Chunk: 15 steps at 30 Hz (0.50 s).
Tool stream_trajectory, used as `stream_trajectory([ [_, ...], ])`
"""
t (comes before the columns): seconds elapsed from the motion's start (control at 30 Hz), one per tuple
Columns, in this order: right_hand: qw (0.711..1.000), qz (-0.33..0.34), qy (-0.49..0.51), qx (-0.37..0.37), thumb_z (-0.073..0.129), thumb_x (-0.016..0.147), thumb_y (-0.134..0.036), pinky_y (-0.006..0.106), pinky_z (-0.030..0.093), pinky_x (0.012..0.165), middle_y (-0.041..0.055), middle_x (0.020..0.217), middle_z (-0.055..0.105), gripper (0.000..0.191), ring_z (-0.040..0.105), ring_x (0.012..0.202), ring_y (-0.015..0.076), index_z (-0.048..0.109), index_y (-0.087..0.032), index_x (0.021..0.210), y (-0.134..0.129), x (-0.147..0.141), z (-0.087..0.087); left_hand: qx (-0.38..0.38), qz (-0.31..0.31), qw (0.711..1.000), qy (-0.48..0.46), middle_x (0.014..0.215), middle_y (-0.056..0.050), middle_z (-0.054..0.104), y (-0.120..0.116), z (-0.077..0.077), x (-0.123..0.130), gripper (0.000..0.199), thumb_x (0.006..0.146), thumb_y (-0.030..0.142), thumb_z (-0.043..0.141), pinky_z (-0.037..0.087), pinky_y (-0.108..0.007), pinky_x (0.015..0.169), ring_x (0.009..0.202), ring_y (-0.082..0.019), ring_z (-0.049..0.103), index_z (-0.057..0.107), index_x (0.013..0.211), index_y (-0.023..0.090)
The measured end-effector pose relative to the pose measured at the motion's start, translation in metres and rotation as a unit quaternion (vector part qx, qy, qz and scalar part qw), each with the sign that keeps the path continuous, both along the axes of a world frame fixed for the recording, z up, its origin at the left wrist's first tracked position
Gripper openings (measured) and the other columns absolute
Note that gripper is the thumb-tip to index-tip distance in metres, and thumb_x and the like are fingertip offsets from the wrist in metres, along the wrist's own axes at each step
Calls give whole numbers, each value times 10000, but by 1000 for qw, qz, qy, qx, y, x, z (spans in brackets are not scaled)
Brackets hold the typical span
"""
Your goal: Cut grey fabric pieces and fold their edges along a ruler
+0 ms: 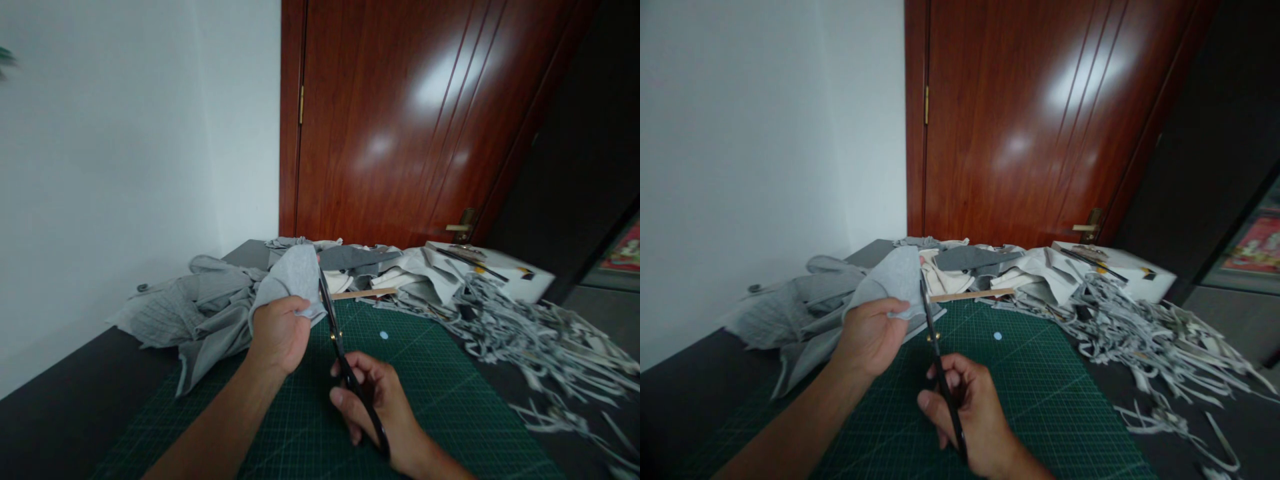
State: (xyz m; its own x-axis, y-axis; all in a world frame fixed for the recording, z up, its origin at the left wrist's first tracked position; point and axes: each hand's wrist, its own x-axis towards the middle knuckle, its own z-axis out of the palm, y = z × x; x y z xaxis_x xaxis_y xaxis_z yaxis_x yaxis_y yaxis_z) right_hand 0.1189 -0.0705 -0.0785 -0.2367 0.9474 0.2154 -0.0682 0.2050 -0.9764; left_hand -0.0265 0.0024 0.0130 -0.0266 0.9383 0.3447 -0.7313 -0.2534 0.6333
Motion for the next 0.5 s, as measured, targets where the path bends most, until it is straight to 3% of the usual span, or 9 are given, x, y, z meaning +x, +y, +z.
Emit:
stream_trajectory([
  [0.17, 1000, 7, 4, -6, 891, 761, -535, 151, 352, 352, -104, 529, 507, 465, 408, 354, 56, 628, -192, 932, 0, 1, 0, -28, -34, 999, -28, 1122, -52, 808, -4, 6, 2, 658, 525, 14, 637, 560, -496, 1045, 1191, -401, 696, 761, 1133, 234],
  [0.5, 999, 29, 31, 26, 853, 817, -534, 149, 376, 389, -83, 581, 534, 449, 419, 391, 50, 635, -182, 989, 0, 4, -2, -30, -57, 997, -47, 1219, -76, 772, -8, 2, 6, 791, 539, -27, 617, 532, -519, 1093, 1220, -364, 693, 697, 1289, 212],
])
